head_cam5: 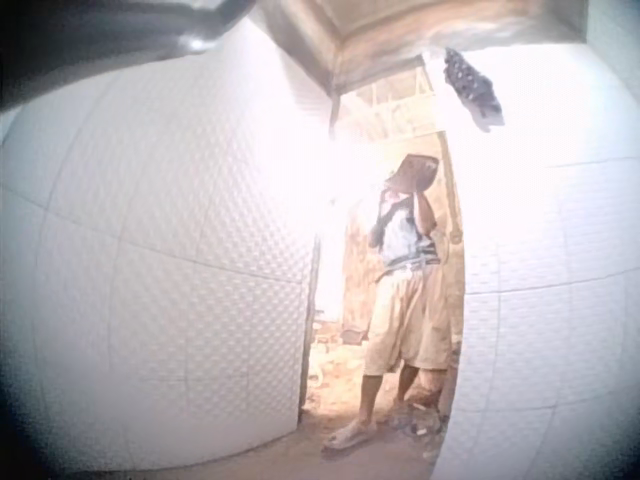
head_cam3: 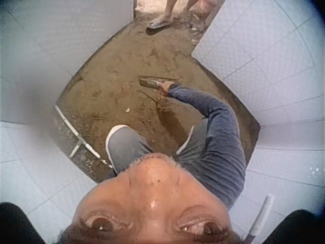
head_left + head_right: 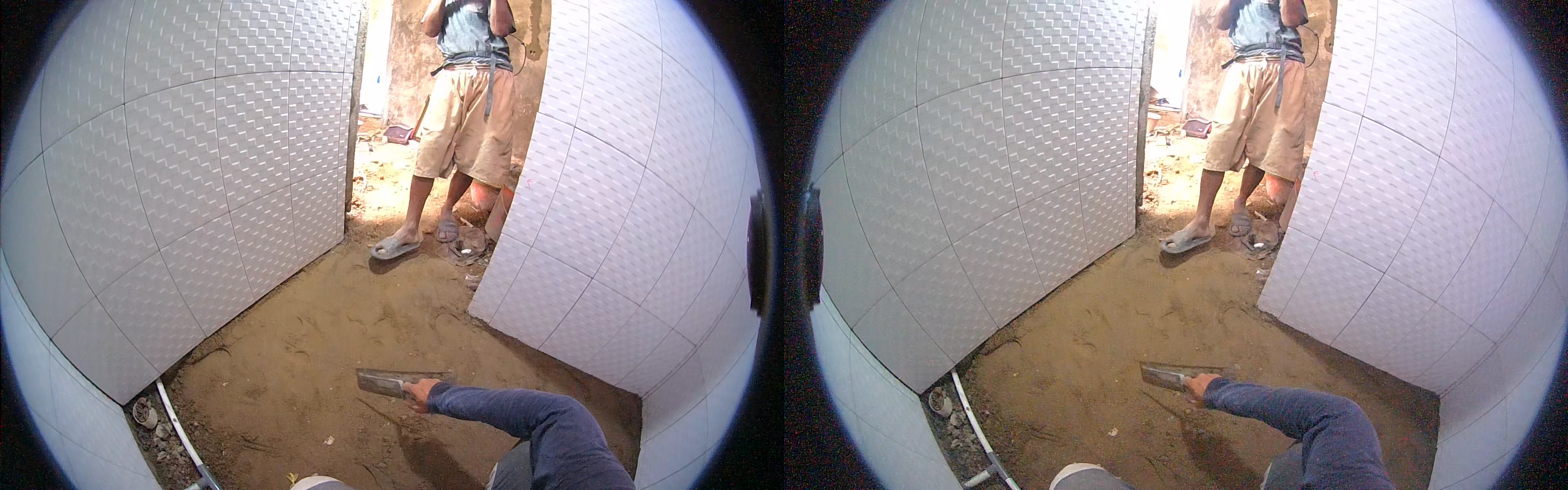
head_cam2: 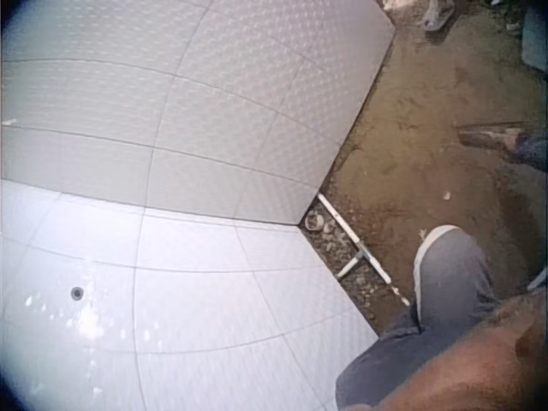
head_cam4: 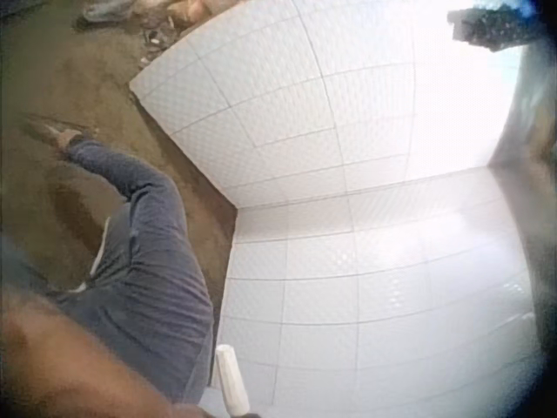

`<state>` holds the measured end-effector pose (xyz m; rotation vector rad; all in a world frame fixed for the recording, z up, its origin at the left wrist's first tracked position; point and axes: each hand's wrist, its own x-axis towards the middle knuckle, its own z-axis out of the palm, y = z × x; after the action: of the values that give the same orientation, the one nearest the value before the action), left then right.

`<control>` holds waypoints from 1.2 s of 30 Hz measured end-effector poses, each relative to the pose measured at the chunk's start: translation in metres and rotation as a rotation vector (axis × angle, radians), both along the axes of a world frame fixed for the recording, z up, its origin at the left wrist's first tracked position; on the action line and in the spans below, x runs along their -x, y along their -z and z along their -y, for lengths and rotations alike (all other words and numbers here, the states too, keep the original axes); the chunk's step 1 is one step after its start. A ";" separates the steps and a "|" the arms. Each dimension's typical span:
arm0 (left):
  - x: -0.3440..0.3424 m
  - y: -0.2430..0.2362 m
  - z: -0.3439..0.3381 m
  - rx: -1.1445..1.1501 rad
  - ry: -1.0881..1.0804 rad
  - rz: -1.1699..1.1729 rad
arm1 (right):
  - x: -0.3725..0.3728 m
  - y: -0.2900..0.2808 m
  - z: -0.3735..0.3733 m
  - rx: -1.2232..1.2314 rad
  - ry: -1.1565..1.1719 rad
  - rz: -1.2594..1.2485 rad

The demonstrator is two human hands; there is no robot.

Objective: The person uses a trowel to spread and level wet cement on a floor inside a tiled room. Another person pours additional cement from a bucket onto the floor, and the person continues to smooth the surface with the trowel.

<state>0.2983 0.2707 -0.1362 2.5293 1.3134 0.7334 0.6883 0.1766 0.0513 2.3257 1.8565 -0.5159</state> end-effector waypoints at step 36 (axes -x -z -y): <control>0.068 0.032 0.077 -0.087 -0.074 0.008 | 0.002 0.019 0.002 0.320 -0.027 0.115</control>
<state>0.2300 0.1932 -0.1686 2.5533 1.4094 0.8319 0.6859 0.1744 0.0322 2.0730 1.6169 -0.6105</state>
